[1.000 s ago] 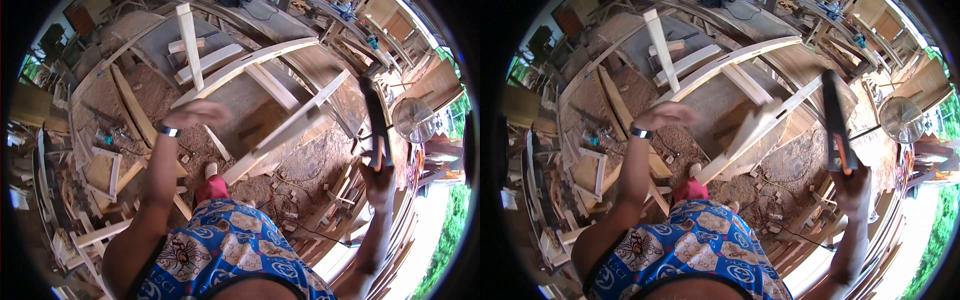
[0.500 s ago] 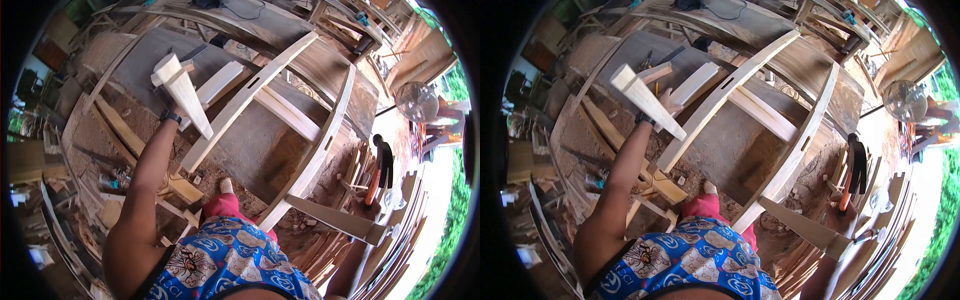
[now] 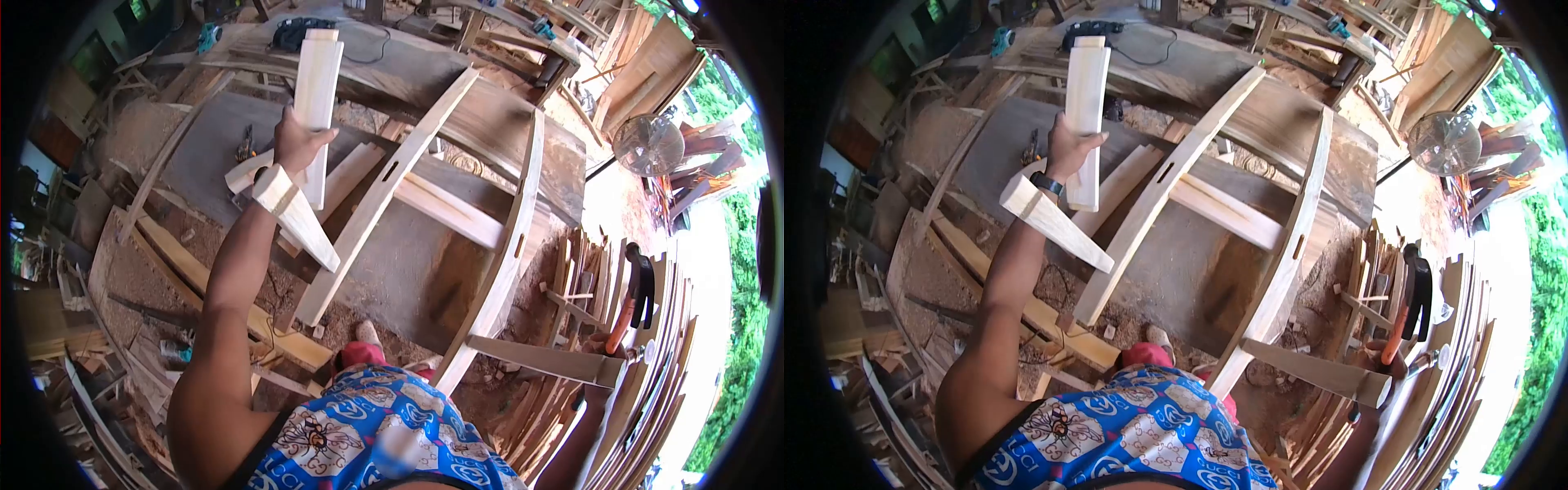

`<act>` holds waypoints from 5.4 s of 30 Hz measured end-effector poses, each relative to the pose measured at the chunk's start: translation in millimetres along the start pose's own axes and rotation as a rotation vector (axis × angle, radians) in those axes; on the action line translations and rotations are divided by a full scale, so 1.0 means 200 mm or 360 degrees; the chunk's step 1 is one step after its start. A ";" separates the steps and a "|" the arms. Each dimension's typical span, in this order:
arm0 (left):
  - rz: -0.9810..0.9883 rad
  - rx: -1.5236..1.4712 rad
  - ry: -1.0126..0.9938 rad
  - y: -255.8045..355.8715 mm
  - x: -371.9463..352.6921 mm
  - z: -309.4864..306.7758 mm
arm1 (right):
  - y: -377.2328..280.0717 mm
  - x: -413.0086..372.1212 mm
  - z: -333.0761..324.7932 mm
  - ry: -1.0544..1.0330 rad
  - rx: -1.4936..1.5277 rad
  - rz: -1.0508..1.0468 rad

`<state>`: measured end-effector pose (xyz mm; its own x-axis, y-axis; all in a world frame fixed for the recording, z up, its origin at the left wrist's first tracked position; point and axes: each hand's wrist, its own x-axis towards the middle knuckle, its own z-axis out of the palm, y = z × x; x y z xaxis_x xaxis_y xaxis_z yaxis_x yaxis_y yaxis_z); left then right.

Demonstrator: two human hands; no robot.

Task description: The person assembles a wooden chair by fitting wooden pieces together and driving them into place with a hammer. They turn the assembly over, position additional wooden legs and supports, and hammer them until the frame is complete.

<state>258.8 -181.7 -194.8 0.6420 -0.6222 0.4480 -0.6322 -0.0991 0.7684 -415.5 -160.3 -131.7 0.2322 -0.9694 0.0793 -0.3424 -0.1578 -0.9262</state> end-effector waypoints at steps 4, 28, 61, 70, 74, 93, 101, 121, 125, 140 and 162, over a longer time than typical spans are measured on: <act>0.0304 -0.0128 0.0120 0.21 0.14 0.03 | -0.12 0.02 0.11 0.0408 -0.0100 0.0067; 0.0218 -0.1758 -0.0374 0.32 0.25 0.43 | -0.11 -0.03 -0.28 0.0479 -0.0034 -0.0011; 0.0288 -0.1018 0.0151 0.15 0.08 0.50 | -0.43 0.23 -0.02 0.0304 -0.0378 0.0013; 0.0563 -0.0674 0.0141 0.28 0.08 0.54 | -0.42 0.16 -0.08 0.0435 -0.0413 -0.0045; 0.0548 -0.0584 0.0093 0.21 0.15 0.59 | -0.45 0.17 -0.03 0.0400 -0.0458 -0.0061; 0.0550 -0.0680 0.0099 0.25 0.05 0.56 | -0.90 0.71 0.32 -0.0126 -0.0989 -0.0315; 0.0775 -0.0697 0.0120 0.30 0.02 0.61 | -1.41 0.84 0.94 0.0002 -0.1656 -0.0707; 0.0710 -0.0355 0.0062 0.26 0.00 0.66 | -1.09 1.33 1.18 -0.0062 -0.1312 -0.1449; 0.0701 -0.0324 0.0047 0.21 0.02 0.69 | -1.11 1.39 1.15 -0.0330 -0.1580 -0.1333; 0.0631 -0.0463 -0.0080 0.27 -0.03 0.65 | -1.46 0.99 1.32 -0.0164 -0.1376 -0.0216; 0.0479 -0.0546 -0.0313 0.14 -0.46 0.53 | -1.41 0.83 1.20 -0.0398 -0.1602 -0.0930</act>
<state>136.1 -209.7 -262.1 0.3381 -0.7217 0.6040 -0.5765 0.3484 0.7391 -63.0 -231.5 53.5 0.7238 -0.6554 0.2157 -0.6602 -0.7487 -0.0592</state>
